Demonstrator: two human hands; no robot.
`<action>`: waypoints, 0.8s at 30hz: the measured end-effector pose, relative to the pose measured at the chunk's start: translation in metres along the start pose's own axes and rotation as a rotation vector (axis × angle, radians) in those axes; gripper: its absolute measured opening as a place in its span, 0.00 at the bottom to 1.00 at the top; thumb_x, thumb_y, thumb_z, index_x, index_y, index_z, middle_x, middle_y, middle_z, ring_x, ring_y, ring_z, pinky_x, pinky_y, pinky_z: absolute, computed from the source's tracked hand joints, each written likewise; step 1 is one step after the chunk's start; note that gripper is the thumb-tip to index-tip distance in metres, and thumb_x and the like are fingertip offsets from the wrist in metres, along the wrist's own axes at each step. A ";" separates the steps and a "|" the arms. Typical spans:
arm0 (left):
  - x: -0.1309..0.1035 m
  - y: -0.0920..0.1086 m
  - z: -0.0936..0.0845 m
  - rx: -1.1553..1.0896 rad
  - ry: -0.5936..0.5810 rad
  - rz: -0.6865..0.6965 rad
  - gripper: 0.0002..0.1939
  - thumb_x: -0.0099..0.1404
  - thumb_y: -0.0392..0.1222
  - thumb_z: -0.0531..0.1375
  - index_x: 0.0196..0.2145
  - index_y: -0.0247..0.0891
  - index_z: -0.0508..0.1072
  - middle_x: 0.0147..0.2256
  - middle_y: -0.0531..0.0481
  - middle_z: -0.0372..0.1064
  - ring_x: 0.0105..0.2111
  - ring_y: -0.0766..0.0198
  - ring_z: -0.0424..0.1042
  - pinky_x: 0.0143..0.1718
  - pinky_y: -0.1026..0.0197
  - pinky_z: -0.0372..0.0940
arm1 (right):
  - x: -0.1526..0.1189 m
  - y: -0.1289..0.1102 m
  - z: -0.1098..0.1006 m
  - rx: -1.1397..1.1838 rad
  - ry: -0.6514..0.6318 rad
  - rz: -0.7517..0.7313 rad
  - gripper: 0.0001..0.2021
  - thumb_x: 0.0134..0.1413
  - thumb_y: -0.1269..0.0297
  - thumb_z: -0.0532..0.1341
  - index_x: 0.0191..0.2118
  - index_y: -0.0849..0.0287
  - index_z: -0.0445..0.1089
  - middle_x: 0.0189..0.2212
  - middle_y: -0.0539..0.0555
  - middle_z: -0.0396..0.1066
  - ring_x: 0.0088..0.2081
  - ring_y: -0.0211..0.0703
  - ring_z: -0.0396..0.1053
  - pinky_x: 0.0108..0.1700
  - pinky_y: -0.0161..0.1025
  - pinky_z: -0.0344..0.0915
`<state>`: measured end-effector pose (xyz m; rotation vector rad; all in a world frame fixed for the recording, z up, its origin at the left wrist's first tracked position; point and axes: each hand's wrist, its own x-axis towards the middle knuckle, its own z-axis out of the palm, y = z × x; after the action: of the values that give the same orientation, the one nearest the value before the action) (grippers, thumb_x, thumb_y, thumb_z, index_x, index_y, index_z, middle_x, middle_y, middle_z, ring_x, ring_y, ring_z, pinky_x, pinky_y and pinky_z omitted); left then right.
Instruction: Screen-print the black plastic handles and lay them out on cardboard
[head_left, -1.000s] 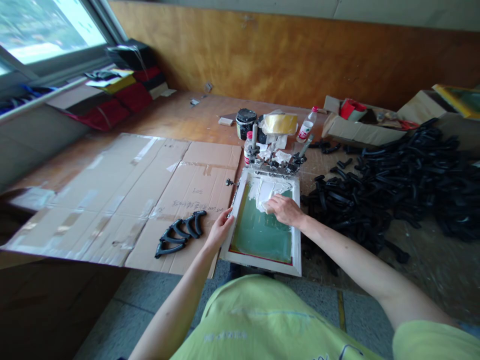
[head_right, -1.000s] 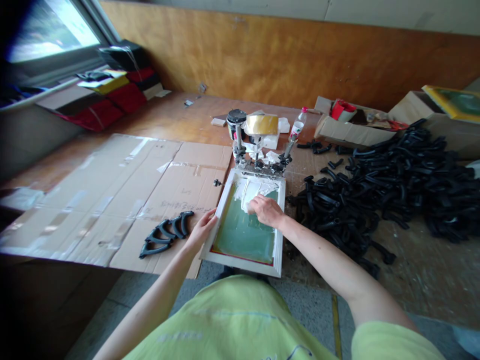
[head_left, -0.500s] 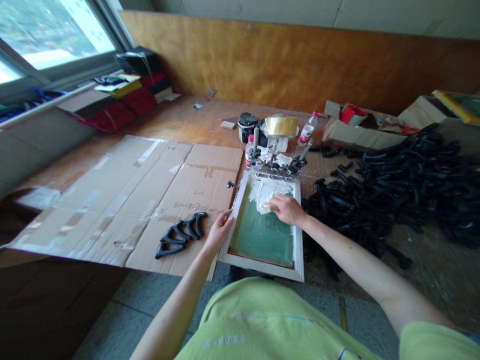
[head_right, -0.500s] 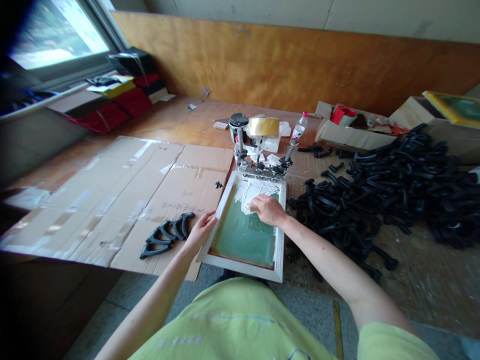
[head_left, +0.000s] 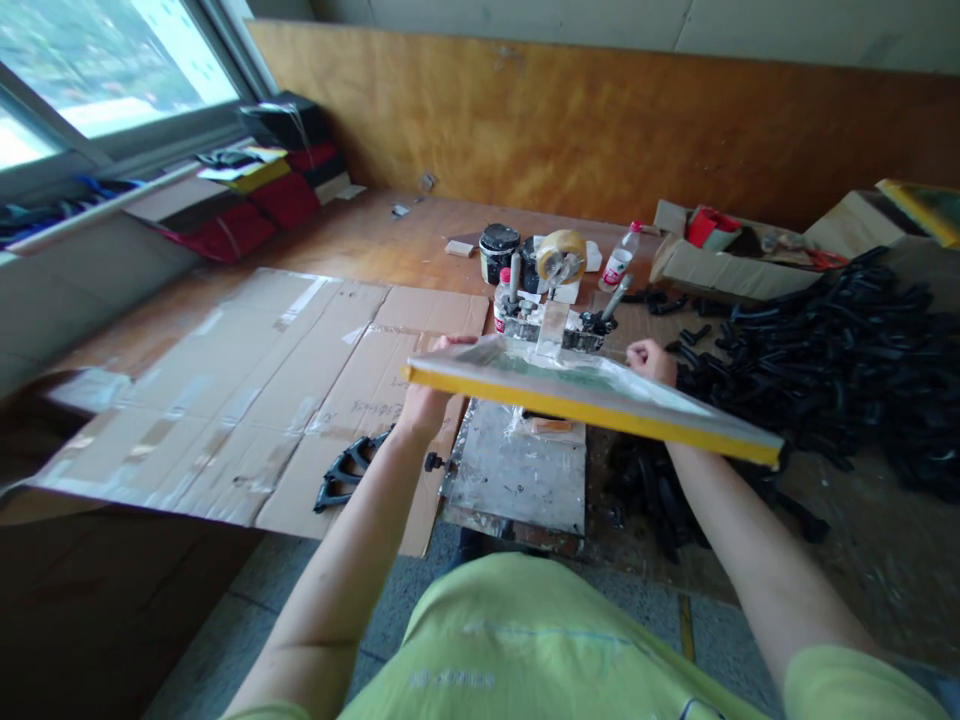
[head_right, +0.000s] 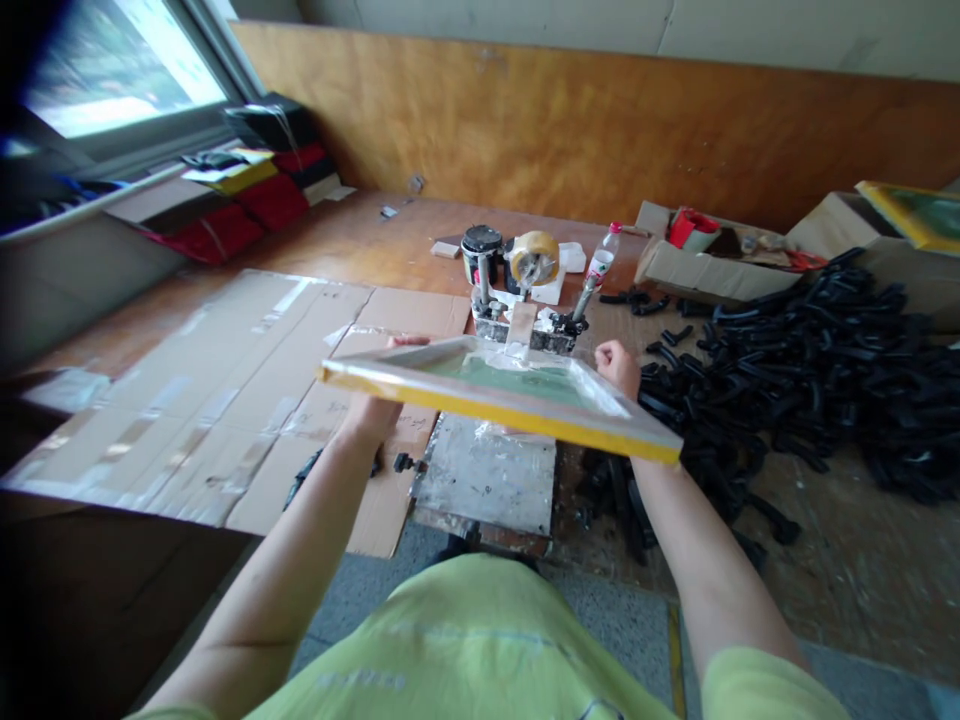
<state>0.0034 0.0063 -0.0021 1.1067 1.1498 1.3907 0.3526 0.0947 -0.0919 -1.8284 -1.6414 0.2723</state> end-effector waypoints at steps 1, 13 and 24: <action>0.008 0.002 0.005 -0.025 -0.004 0.010 0.22 0.62 0.58 0.57 0.43 0.38 0.73 0.37 0.47 0.73 0.35 0.62 0.73 0.30 0.64 0.68 | -0.014 0.006 0.009 0.004 -0.057 -0.031 0.11 0.59 0.62 0.55 0.40 0.61 0.73 0.33 0.57 0.74 0.35 0.46 0.69 0.40 0.42 0.64; -0.088 -0.108 0.031 -0.226 -0.072 -0.728 0.25 0.60 0.61 0.59 0.42 0.35 0.71 0.36 0.42 0.75 0.34 0.59 0.76 0.25 0.63 0.69 | -0.152 -0.085 0.045 -0.007 -0.349 -0.672 0.08 0.62 0.65 0.57 0.41 0.53 0.73 0.35 0.55 0.69 0.43 0.48 0.64 0.48 0.44 0.63; -0.167 -0.165 -0.126 -0.002 0.895 -0.655 0.23 0.72 0.51 0.41 0.41 0.34 0.70 0.42 0.38 0.75 0.27 0.67 0.75 0.25 0.66 0.67 | -0.043 0.076 -0.003 -0.592 -0.219 0.090 0.13 0.52 0.64 0.62 0.43 0.64 0.73 0.44 0.73 0.69 0.52 0.68 0.61 0.47 0.59 0.61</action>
<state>-0.0820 -0.1602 -0.1924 -0.0090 1.9078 1.3400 0.4078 0.0531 -0.1461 -2.3808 -1.9351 0.0184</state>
